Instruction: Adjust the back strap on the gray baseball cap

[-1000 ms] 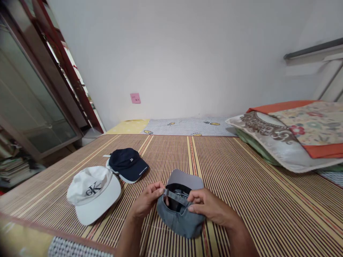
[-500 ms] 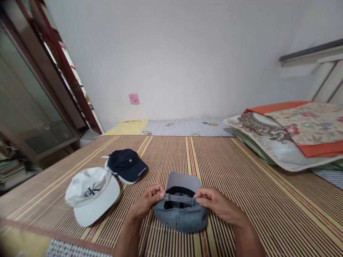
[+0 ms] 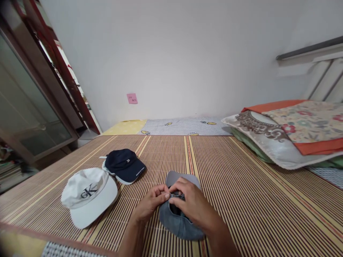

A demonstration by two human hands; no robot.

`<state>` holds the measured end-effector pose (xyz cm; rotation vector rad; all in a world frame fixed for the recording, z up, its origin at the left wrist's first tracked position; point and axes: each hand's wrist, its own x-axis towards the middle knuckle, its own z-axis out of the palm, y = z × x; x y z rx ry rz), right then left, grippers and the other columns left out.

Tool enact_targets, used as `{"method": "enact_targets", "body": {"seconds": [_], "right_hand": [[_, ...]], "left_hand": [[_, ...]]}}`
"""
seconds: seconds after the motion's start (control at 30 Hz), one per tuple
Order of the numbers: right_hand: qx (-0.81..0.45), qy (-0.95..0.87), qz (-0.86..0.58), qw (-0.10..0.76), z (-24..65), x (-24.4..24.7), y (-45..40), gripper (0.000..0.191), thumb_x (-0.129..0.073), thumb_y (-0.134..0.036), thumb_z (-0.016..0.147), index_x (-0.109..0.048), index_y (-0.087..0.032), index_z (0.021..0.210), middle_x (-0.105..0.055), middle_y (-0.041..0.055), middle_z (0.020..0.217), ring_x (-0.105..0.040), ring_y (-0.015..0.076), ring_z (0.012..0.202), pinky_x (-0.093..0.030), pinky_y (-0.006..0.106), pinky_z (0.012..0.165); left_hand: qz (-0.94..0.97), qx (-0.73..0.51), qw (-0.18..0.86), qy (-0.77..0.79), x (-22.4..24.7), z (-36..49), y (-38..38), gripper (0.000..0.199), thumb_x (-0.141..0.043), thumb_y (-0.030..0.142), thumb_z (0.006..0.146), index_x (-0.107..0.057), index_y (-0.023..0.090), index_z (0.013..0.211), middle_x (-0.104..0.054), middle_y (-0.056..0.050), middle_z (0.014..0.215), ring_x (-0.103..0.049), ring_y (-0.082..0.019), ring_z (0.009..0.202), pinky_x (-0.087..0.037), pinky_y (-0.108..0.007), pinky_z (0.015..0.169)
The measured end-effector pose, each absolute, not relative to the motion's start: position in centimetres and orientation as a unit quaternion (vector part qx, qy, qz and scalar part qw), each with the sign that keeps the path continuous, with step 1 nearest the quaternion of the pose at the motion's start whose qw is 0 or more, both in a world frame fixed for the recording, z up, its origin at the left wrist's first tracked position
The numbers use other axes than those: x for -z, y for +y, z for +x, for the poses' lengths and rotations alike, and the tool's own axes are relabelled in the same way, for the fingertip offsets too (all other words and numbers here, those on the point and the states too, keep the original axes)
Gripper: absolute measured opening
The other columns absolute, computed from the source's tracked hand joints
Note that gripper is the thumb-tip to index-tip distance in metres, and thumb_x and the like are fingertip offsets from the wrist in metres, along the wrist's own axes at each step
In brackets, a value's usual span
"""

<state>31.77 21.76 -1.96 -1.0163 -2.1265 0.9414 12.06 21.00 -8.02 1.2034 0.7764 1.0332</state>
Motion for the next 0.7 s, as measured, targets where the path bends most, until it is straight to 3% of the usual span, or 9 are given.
{"method": "enact_targets", "body": {"seconds": [0.13,0.23,0.37,0.53,0.7], "right_hand": [[-0.355,-0.794,-0.399,0.293,31.8,2.2,21.8,0.014,-0.067,-0.011,0.079,-0.072,-0.022,0.086,-0.060,-0.0007,0.084,-0.050,0.0150,0.071,-0.036,0.029,0.066],[-0.399,-0.775,-0.378,0.311,32.2,2.3,22.0,0.010,-0.065,-0.012,0.080,-0.069,-0.021,0.083,-0.059,-0.0016,0.080,-0.051,0.0142,0.069,-0.037,0.029,0.064],[-0.485,-0.743,-0.328,0.325,32.7,2.7,22.6,0.003,-0.067,-0.022,0.085,-0.070,-0.021,0.085,-0.063,0.0003,0.084,-0.061,0.0177,0.080,-0.043,0.030,0.072],[-0.535,-0.709,-0.269,0.372,33.5,4.5,23.8,0.015,-0.068,-0.036,0.091,-0.069,-0.021,0.087,-0.062,0.0013,0.088,-0.060,0.0192,0.085,-0.044,0.033,0.079],[-0.506,-0.709,-0.273,0.409,33.9,5.7,24.6,0.010,-0.067,-0.030,0.089,-0.068,-0.022,0.083,-0.059,0.0011,0.092,-0.058,0.0204,0.094,-0.042,0.034,0.087]], "left_hand": [[0.519,-0.460,0.648,0.315,8.0,12.3,20.9,0.037,-0.082,0.047,0.080,-0.060,0.016,0.080,-0.051,0.004,0.070,-0.039,-0.009,0.062,-0.026,-0.024,0.061],[0.503,-0.460,0.672,0.289,8.4,12.4,20.9,0.037,-0.087,0.042,0.075,-0.064,0.015,0.087,-0.056,0.002,0.074,-0.045,-0.010,0.065,-0.029,-0.023,0.063],[0.468,-0.477,0.693,0.272,8.7,13.0,21.0,0.033,-0.086,0.039,0.077,-0.066,0.014,0.085,-0.061,0.000,0.073,-0.050,-0.010,0.065,-0.033,-0.022,0.064],[0.410,-0.505,0.720,0.242,8.2,14.3,21.0,0.035,-0.090,0.033,0.072,-0.064,0.015,0.086,-0.063,0.001,0.071,-0.058,-0.010,0.064,-0.038,-0.021,0.063],[0.395,-0.508,0.725,0.245,8.6,14.7,21.2,0.046,-0.094,0.029,0.068,-0.065,0.017,0.103,-0.065,0.002,0.079,-0.060,-0.009,0.066,-0.041,-0.020,0.064]]}}
